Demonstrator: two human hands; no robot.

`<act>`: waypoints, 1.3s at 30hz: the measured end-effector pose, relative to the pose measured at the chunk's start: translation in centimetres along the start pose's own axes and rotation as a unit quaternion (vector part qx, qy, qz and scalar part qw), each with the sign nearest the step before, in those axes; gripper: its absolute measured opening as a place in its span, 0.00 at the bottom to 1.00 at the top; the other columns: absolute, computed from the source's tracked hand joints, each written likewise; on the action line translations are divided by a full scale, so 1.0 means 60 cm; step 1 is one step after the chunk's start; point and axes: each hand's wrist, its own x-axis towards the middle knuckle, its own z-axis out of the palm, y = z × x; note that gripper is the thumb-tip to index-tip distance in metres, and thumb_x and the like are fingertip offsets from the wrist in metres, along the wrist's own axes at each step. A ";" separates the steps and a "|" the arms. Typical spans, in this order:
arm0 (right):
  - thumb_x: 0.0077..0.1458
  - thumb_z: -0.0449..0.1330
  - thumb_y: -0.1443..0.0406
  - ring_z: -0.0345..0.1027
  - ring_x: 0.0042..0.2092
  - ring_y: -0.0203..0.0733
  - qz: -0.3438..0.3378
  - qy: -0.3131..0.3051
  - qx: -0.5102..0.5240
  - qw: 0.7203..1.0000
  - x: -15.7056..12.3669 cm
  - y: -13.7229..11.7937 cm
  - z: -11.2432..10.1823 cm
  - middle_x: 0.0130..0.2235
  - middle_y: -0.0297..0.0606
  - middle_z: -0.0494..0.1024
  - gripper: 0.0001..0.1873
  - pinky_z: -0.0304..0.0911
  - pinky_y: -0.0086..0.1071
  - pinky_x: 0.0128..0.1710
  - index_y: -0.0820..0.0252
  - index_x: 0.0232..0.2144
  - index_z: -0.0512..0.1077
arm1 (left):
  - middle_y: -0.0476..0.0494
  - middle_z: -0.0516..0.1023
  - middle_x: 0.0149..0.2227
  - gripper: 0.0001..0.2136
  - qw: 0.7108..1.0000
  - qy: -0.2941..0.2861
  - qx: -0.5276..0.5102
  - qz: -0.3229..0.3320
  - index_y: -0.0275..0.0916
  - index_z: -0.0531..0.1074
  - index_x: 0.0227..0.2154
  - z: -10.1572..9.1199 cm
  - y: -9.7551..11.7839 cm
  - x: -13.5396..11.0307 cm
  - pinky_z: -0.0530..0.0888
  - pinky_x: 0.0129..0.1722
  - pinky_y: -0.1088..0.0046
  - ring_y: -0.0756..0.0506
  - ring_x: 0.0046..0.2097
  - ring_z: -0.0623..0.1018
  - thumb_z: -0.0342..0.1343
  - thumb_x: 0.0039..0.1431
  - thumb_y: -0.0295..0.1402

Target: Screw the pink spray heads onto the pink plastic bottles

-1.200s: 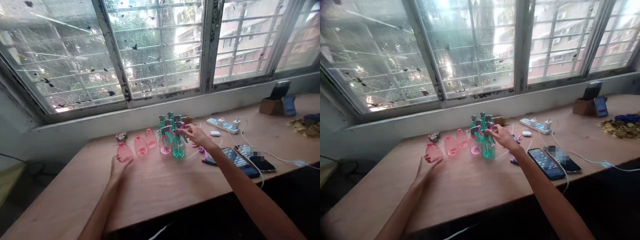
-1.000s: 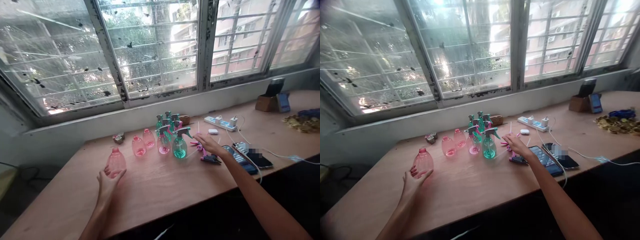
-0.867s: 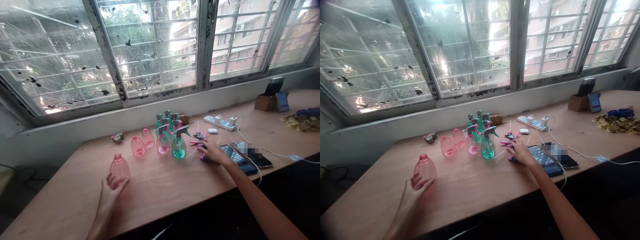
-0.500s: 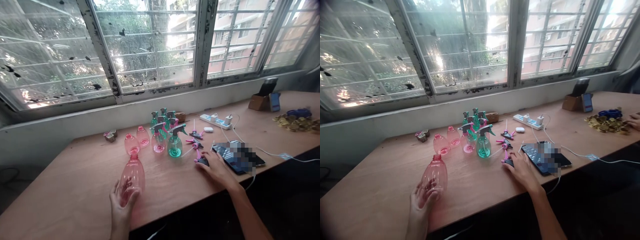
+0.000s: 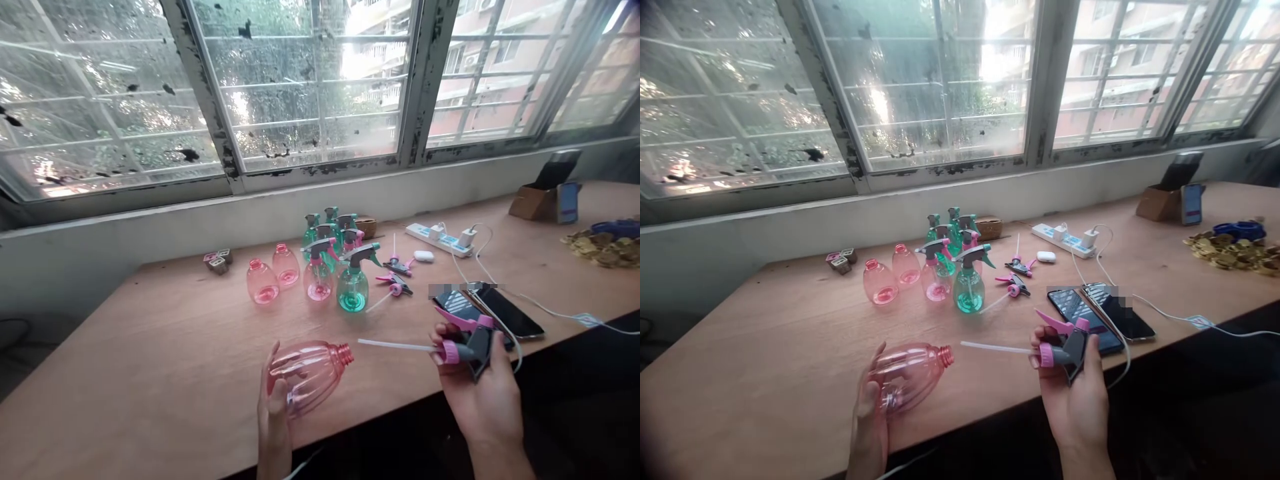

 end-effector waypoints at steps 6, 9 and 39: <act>0.56 0.71 0.45 0.77 0.32 0.38 0.077 -0.022 0.017 0.997 -0.013 0.011 0.007 0.35 0.36 0.84 0.23 0.70 0.26 0.26 0.54 0.43 0.81 | 0.42 0.79 0.47 0.48 1.000 -0.001 0.015 -0.001 0.43 0.65 0.68 -0.012 -0.006 0.006 0.78 0.40 0.75 0.42 0.45 0.79 0.69 0.50 0.63; 0.58 0.68 0.43 0.76 0.32 0.38 0.095 -0.049 -0.001 0.994 -0.017 0.029 0.011 0.35 0.36 0.84 0.22 0.67 0.26 0.24 0.53 0.41 0.81 | 0.42 0.78 0.51 0.50 0.999 -0.020 0.024 0.005 0.46 0.61 0.71 -0.017 -0.012 0.007 0.78 0.45 0.73 0.40 0.50 0.79 0.70 0.50 0.63; 0.53 0.72 0.43 0.69 0.22 0.36 0.148 -0.283 -0.244 0.916 -0.044 0.095 0.021 0.24 0.33 0.78 0.28 0.61 0.30 0.25 0.61 0.38 0.76 | 0.39 0.69 0.67 0.45 0.992 -0.087 0.093 0.022 0.46 0.71 0.63 -0.022 -0.003 0.002 0.69 0.68 0.60 0.32 0.68 0.69 0.74 0.45 0.62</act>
